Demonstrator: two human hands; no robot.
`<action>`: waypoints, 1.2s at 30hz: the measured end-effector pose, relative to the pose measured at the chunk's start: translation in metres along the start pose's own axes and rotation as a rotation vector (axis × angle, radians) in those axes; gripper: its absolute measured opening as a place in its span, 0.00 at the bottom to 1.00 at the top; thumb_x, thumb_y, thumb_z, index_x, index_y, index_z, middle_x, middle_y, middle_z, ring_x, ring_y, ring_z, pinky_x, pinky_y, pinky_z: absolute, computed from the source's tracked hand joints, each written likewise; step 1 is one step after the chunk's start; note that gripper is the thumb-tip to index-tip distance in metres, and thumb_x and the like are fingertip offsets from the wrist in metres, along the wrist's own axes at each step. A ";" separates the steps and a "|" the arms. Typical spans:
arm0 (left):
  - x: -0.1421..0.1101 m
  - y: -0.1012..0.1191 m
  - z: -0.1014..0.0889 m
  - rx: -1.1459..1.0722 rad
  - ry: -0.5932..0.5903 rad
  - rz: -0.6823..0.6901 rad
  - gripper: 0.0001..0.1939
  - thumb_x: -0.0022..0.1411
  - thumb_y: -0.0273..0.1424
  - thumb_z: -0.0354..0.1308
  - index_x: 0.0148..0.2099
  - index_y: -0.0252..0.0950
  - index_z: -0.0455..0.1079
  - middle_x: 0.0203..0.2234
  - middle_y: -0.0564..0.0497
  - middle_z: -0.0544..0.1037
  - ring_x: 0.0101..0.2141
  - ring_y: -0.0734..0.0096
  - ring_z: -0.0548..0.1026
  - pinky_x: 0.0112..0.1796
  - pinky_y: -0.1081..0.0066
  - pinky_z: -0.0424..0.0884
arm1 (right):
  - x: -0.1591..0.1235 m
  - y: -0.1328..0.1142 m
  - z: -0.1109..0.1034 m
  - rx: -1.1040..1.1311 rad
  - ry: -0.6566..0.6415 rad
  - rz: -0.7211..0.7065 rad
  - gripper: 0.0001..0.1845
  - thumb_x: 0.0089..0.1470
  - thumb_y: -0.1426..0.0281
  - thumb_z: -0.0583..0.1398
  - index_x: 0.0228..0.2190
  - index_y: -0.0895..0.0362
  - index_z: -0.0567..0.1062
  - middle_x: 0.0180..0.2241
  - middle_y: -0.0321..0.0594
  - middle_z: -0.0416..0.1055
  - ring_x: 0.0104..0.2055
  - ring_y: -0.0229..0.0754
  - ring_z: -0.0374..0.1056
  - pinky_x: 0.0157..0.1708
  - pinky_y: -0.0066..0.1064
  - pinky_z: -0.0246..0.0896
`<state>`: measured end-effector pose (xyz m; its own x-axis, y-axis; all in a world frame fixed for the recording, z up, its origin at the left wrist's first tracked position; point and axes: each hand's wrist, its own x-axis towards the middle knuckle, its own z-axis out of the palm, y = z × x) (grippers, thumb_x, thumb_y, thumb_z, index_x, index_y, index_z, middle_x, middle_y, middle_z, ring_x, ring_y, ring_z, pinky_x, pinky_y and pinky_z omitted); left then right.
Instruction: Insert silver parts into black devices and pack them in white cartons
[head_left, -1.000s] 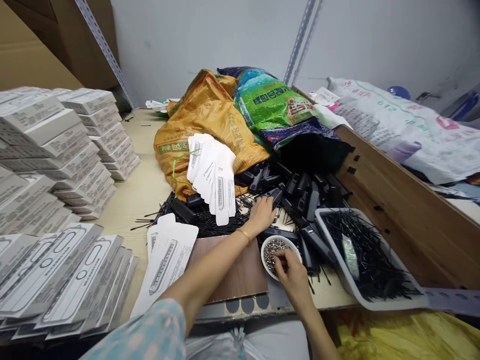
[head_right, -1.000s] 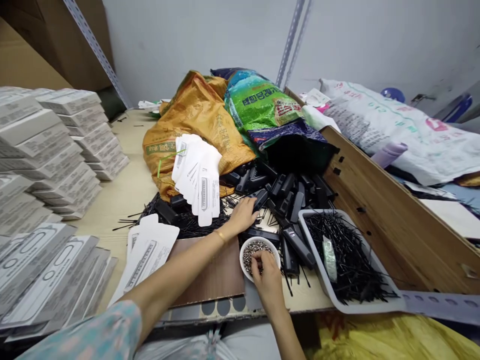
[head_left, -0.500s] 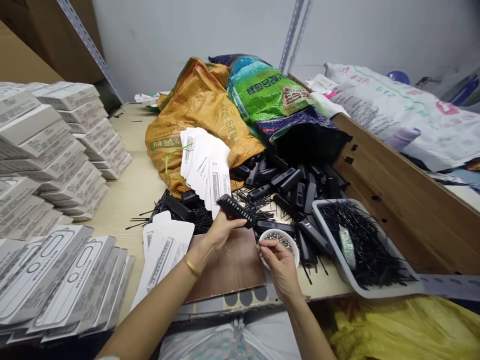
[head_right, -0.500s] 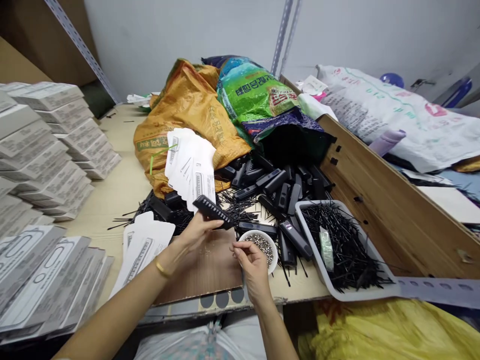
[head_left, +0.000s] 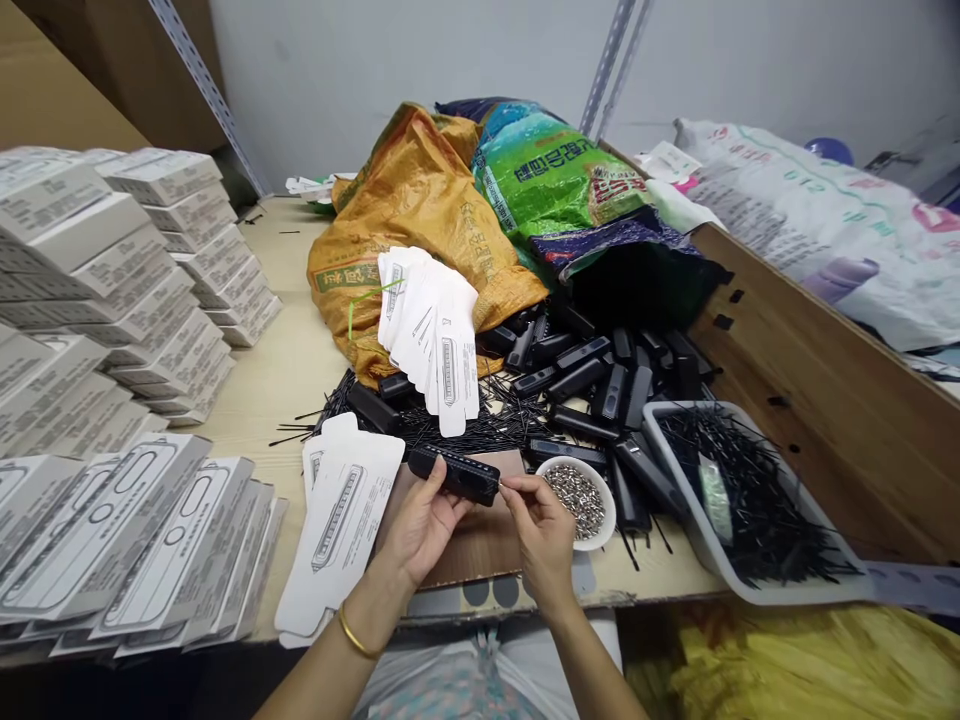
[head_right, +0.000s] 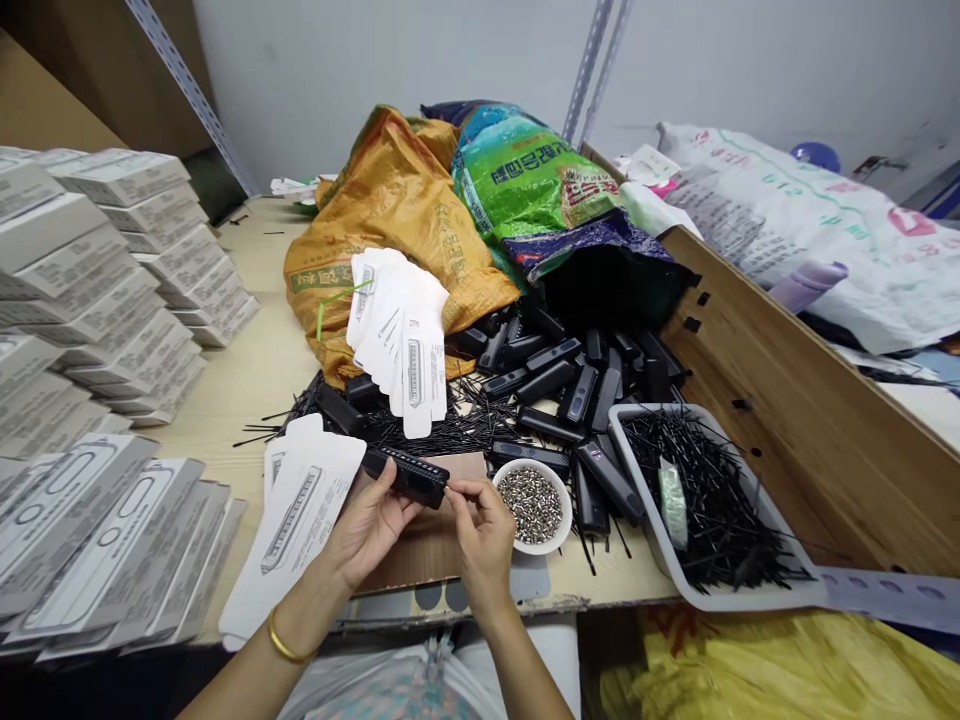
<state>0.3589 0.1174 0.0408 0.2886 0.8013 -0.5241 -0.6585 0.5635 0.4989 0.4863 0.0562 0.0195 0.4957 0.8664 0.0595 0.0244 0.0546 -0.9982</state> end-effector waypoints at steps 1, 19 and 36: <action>-0.001 -0.001 0.001 -0.011 0.009 -0.001 0.05 0.64 0.28 0.58 0.42 0.33 0.71 0.40 0.45 0.80 0.41 0.64 0.79 0.46 0.60 0.76 | 0.000 0.000 0.000 -0.027 0.001 -0.038 0.05 0.55 0.67 0.61 0.32 0.55 0.76 0.33 0.39 0.73 0.38 0.42 0.69 0.40 0.34 0.63; -0.003 -0.010 0.002 0.024 0.012 0.045 0.10 0.62 0.32 0.60 0.46 0.36 0.70 0.43 0.47 0.79 0.44 0.64 0.77 0.47 0.60 0.75 | 0.001 0.001 0.001 -0.052 -0.016 -0.093 0.06 0.55 0.66 0.60 0.28 0.55 0.75 0.29 0.38 0.71 0.35 0.42 0.67 0.36 0.33 0.62; 0.006 -0.017 0.010 1.272 -0.102 0.452 0.18 0.55 0.35 0.62 0.49 0.37 0.68 0.38 0.42 0.78 0.40 0.53 0.75 0.43 0.59 0.69 | 0.022 -0.024 -0.025 -0.246 0.069 -0.168 0.08 0.56 0.63 0.60 0.33 0.55 0.73 0.32 0.39 0.72 0.35 0.43 0.67 0.38 0.35 0.61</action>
<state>0.3794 0.1149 0.0360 0.3059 0.9444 -0.1206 0.3692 -0.0009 0.9294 0.5181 0.0618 0.0443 0.5246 0.8193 0.2315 0.3163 0.0650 -0.9464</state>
